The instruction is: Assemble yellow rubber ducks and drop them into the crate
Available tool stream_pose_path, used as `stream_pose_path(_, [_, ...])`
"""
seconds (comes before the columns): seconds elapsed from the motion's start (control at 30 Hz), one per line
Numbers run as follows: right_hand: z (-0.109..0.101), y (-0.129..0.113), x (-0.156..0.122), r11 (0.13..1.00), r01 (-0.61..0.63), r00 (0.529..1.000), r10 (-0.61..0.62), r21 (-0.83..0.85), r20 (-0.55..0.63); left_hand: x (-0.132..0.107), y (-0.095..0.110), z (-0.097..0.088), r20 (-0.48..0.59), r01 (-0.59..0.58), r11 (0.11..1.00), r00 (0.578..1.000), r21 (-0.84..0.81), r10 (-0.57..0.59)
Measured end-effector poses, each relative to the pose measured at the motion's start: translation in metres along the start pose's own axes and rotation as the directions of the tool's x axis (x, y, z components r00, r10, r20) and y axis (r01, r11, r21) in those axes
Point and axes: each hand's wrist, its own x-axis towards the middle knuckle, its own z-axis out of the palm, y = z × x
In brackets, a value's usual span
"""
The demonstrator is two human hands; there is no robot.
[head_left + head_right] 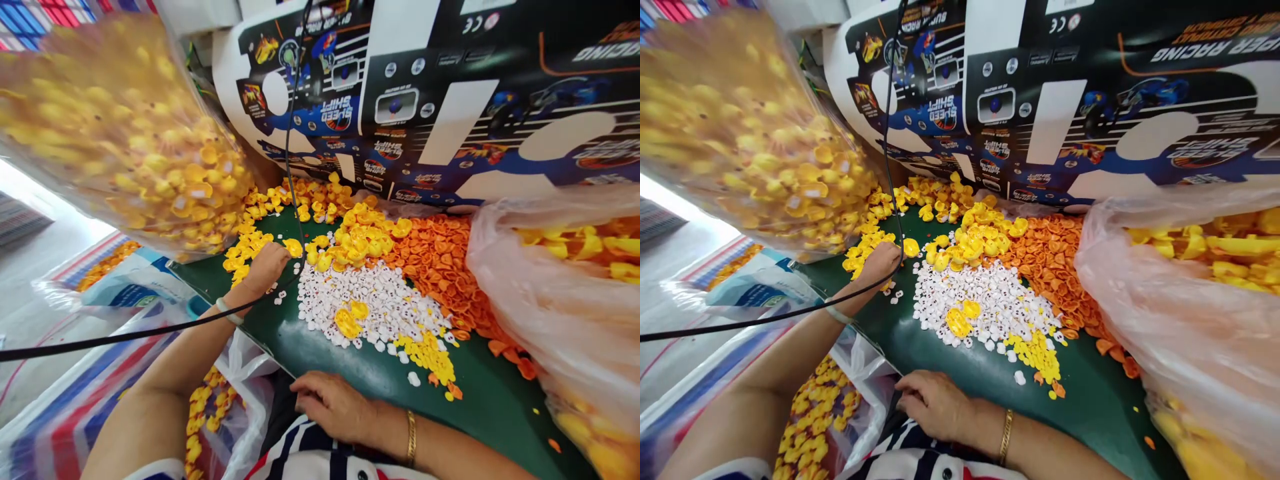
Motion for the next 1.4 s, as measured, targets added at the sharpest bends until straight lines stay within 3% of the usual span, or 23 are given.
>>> stream_pose_path(0.1, [0.002,0.007,0.002,0.999,0.05,0.999,-0.049,-0.021,0.009,0.037,-0.011,0.007,-0.01,0.116,0.991,0.993,0.064,-0.116])
stream_pose_path(0.17, [0.005,0.02,0.005,0.999,0.047,0.999,-0.047,-0.006,0.001,0.073,-0.011,0.019,-0.011,0.156,0.988,0.988,-0.016,-0.156])
stream_pose_path(0.33, [0.017,0.066,0.02,0.995,0.064,0.994,-0.071,0.074,0.085,0.169,0.007,0.073,0.019,0.242,0.946,0.97,-0.213,-0.244])
stream_pose_path(0.47, [0.017,0.079,0.026,0.984,0.054,0.993,-0.072,0.171,0.098,0.207,0.012,0.106,0.043,0.344,0.902,0.937,-0.262,-0.346])
stream_pose_path(0.57, [0.012,0.072,0.024,0.978,0.082,0.993,-0.096,0.194,0.067,0.206,0.005,0.111,0.066,0.378,0.884,0.925,-0.274,-0.375])
stream_pose_path(0.7, [0.012,0.063,0.019,0.985,0.101,0.993,-0.109,0.143,0.052,0.184,-0.007,0.095,0.085,0.389,0.876,0.921,-0.283,-0.381])
stream_pose_path(0.87, [0.016,0.061,0.019,0.987,0.081,0.995,-0.089,0.138,0.053,0.178,-0.006,0.082,0.004,0.379,0.875,0.918,-0.302,-0.396])
stream_pose_path(1.0, [0.012,0.065,0.024,0.967,0.069,0.994,-0.087,0.244,0.066,0.201,0.011,0.102,0.03,0.342,0.881,0.935,-0.328,-0.352])
stream_pose_path(1.17, [0.009,0.074,0.03,0.927,0.024,0.994,-0.061,0.375,0.089,0.221,0.023,0.124,0.008,0.369,0.865,0.921,-0.34,-0.39])
stream_pose_path(1.3, [0.003,0.062,0.026,0.932,0.025,0.996,-0.056,0.361,0.075,0.209,0.016,0.105,-0.031,0.383,0.859,0.908,-0.339,-0.417])
stream_pose_path(1.4, [-0.006,0.04,0.017,0.957,0.015,0.998,-0.03,0.288,0.049,0.172,0.008,0.074,-0.045,0.387,0.866,0.906,-0.317,-0.421])
